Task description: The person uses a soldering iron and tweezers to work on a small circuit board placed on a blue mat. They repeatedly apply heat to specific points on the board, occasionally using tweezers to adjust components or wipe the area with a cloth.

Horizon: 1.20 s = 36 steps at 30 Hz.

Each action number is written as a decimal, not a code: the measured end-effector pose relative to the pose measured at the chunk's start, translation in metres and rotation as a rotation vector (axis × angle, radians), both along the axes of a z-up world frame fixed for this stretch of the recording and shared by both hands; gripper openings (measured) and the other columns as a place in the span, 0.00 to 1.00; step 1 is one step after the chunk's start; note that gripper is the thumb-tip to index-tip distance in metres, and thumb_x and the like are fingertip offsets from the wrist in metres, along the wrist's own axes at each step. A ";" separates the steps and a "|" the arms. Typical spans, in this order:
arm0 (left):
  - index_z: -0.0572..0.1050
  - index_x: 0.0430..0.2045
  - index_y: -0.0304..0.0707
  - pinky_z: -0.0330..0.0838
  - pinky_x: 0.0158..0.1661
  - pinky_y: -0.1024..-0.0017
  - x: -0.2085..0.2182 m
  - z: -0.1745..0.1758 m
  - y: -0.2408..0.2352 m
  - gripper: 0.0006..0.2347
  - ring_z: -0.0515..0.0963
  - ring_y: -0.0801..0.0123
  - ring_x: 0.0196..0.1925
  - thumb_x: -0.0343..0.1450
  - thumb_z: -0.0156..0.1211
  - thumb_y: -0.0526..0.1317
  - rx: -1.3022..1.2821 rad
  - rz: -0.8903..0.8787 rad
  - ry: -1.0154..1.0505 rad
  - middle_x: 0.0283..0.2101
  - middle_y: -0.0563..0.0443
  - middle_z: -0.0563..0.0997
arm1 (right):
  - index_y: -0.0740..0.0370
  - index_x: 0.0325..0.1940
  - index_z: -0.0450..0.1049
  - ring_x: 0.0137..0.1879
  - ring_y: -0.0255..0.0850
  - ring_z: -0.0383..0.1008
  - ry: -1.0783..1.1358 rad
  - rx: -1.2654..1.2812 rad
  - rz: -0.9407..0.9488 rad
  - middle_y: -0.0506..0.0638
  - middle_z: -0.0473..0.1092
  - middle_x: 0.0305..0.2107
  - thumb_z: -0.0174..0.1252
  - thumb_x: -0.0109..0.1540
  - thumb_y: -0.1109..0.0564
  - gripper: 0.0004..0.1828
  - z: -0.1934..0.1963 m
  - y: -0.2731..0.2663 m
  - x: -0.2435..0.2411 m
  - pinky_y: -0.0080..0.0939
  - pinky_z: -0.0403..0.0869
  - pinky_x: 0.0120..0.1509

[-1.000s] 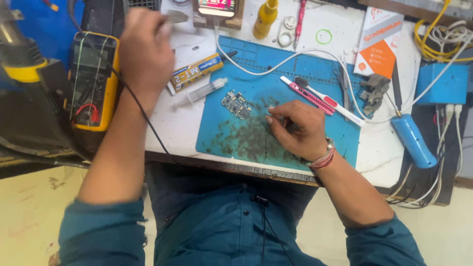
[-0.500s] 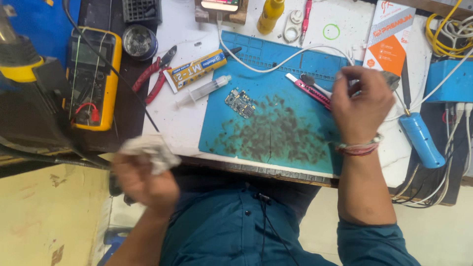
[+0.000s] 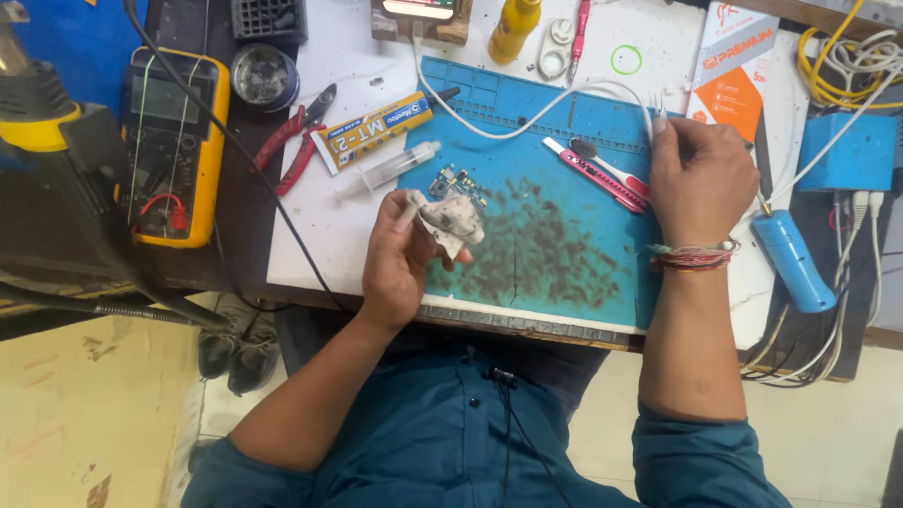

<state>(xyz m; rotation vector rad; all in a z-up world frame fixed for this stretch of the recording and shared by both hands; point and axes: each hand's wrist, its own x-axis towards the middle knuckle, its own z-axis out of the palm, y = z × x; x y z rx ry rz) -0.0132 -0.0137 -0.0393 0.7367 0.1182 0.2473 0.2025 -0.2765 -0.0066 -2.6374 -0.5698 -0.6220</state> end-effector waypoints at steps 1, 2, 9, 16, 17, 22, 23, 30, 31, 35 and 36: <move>0.62 0.56 0.37 0.72 0.39 0.70 0.000 0.000 -0.001 0.12 0.84 0.63 0.39 0.81 0.41 0.42 0.020 0.001 0.009 0.47 0.41 0.82 | 0.58 0.45 0.84 0.38 0.50 0.76 -0.004 -0.015 0.011 0.54 0.75 0.33 0.68 0.67 0.51 0.09 0.001 0.002 -0.001 0.49 0.72 0.42; 0.61 0.57 0.37 0.73 0.39 0.71 0.000 0.001 -0.002 0.13 0.83 0.65 0.39 0.80 0.43 0.42 0.039 0.003 0.018 0.47 0.42 0.82 | 0.58 0.44 0.84 0.38 0.50 0.76 -0.008 -0.030 0.023 0.55 0.75 0.33 0.69 0.66 0.51 0.09 0.002 0.003 -0.002 0.50 0.71 0.41; 0.70 0.53 0.27 0.72 0.36 0.76 0.004 0.007 -0.008 0.12 0.82 0.74 0.37 0.77 0.58 0.34 0.301 -0.003 0.123 0.44 0.44 0.84 | 0.63 0.43 0.81 0.39 0.45 0.78 0.124 0.182 -0.026 0.55 0.76 0.35 0.71 0.68 0.53 0.11 0.012 0.010 -0.005 0.44 0.74 0.46; 0.72 0.52 0.30 0.73 0.36 0.76 0.005 0.005 -0.003 0.11 0.83 0.74 0.37 0.79 0.53 0.37 0.252 -0.022 0.103 0.43 0.47 0.84 | 0.66 0.51 0.75 0.45 0.49 0.79 -0.370 0.358 0.382 0.57 0.77 0.43 0.63 0.72 0.67 0.05 0.029 0.035 -0.039 0.46 0.76 0.50; 0.72 0.53 0.30 0.73 0.36 0.76 0.005 0.004 -0.003 0.11 0.83 0.74 0.37 0.79 0.53 0.37 0.253 -0.025 0.105 0.43 0.47 0.84 | 0.66 0.48 0.74 0.44 0.51 0.77 -0.407 0.305 0.465 0.56 0.76 0.41 0.63 0.68 0.68 0.06 0.029 0.041 -0.050 0.49 0.75 0.50; 0.69 0.55 0.30 0.74 0.39 0.74 0.006 0.001 -0.003 0.11 0.83 0.72 0.39 0.80 0.49 0.38 0.195 -0.010 0.092 0.46 0.45 0.83 | 0.62 0.50 0.80 0.38 0.46 0.75 -0.164 0.150 0.760 0.51 0.77 0.37 0.66 0.59 0.65 0.15 0.033 0.056 -0.076 0.44 0.72 0.41; 0.68 0.55 0.30 0.74 0.39 0.73 0.006 0.001 -0.002 0.12 0.82 0.71 0.39 0.80 0.49 0.38 0.169 -0.001 0.090 0.47 0.44 0.83 | 0.62 0.51 0.80 0.37 0.46 0.74 -0.117 0.120 0.782 0.51 0.77 0.36 0.70 0.58 0.63 0.16 0.033 0.059 -0.077 0.44 0.71 0.40; 0.65 0.57 0.33 0.73 0.42 0.70 0.005 0.001 -0.003 0.12 0.81 0.69 0.41 0.81 0.48 0.39 0.040 0.025 0.043 0.50 0.43 0.80 | 0.60 0.51 0.80 0.37 0.45 0.76 0.054 0.129 0.813 0.52 0.77 0.37 0.69 0.60 0.62 0.15 0.037 0.065 -0.075 0.42 0.73 0.41; 0.65 0.57 0.33 0.73 0.42 0.70 0.005 0.001 -0.003 0.12 0.81 0.69 0.41 0.81 0.48 0.39 0.040 0.030 0.057 0.50 0.43 0.80 | 0.60 0.50 0.80 0.37 0.45 0.76 0.068 0.123 0.826 0.52 0.77 0.37 0.70 0.59 0.61 0.15 0.036 0.066 -0.075 0.42 0.73 0.40; 0.65 0.57 0.34 0.73 0.42 0.70 0.004 0.003 -0.004 0.12 0.80 0.69 0.41 0.81 0.48 0.39 0.060 0.036 0.086 0.50 0.44 0.80 | 0.59 0.48 0.80 0.39 0.45 0.77 0.132 0.106 0.850 0.52 0.78 0.37 0.71 0.59 0.59 0.14 0.037 0.069 -0.077 0.41 0.74 0.40; 0.65 0.57 0.34 0.73 0.42 0.70 0.004 0.003 -0.004 0.12 0.80 0.69 0.41 0.81 0.48 0.38 0.070 0.034 0.084 0.50 0.44 0.80 | 0.59 0.48 0.80 0.38 0.45 0.77 0.136 0.104 0.850 0.52 0.78 0.37 0.71 0.59 0.59 0.14 0.037 0.070 -0.077 0.41 0.74 0.40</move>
